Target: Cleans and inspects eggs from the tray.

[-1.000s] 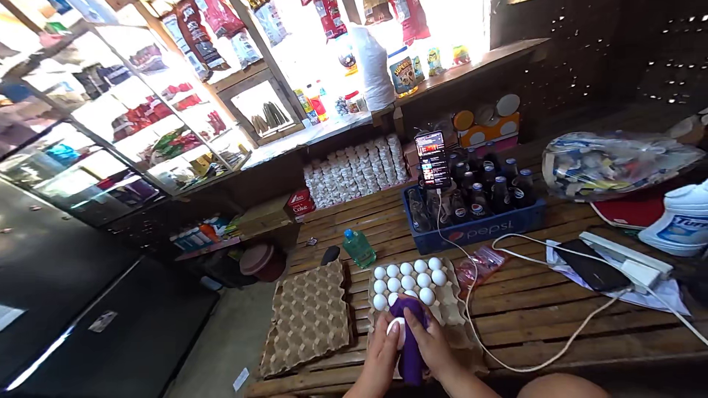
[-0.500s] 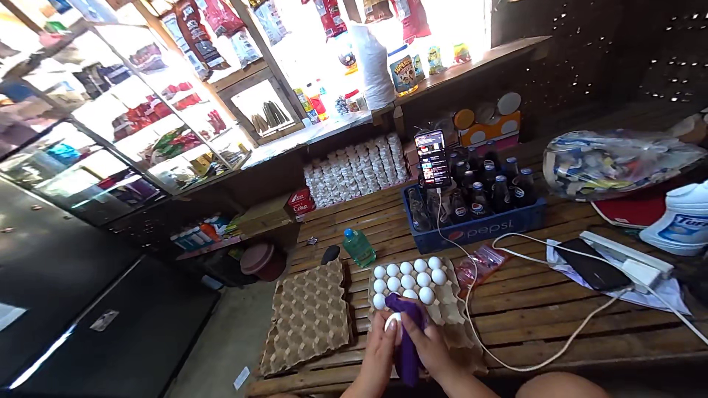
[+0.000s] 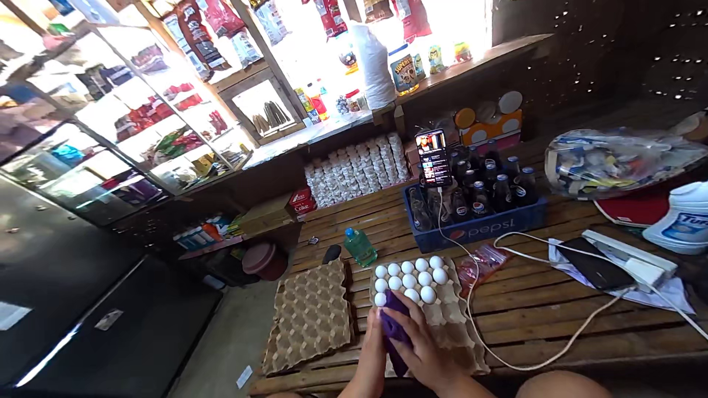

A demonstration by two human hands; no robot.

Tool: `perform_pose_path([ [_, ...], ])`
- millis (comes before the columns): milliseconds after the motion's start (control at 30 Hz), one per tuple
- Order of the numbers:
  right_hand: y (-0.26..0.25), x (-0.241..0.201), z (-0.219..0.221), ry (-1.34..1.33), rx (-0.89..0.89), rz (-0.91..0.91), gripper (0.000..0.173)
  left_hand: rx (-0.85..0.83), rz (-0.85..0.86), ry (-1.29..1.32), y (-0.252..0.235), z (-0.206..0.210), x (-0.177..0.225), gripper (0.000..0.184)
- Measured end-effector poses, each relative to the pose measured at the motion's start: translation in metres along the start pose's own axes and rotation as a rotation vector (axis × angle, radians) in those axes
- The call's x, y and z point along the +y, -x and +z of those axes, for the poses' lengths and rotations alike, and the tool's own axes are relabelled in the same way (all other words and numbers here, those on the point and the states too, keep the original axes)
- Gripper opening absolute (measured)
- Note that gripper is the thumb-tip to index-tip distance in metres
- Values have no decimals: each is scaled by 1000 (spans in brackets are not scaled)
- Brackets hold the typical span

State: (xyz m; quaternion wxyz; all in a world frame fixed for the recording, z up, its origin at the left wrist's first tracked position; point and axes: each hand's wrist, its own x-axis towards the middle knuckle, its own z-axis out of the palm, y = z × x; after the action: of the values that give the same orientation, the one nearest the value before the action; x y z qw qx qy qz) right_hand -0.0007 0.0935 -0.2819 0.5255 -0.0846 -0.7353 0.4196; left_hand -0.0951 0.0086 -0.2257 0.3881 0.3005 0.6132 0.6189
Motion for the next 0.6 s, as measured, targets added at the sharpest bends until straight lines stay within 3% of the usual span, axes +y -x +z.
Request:
perform_pose_path([
  [233,-17,-22,-16,-415,151,586,59,-148,27,12,-1,0,4,42],
  [300,-13,-19,-10,-390,187,507,56,-126,36,53,-2,0,4,43],
  [433,1,5,4,-100,115,90,43,-22,32,143,-7,-1,0,47],
  [533,0,7,0,-31,67,20,36,3,52,7,-5,-3,-2,48],
  [600,-2,6,-3,-73,59,56,33,-74,90,-138,-3,-7,-5,60],
])
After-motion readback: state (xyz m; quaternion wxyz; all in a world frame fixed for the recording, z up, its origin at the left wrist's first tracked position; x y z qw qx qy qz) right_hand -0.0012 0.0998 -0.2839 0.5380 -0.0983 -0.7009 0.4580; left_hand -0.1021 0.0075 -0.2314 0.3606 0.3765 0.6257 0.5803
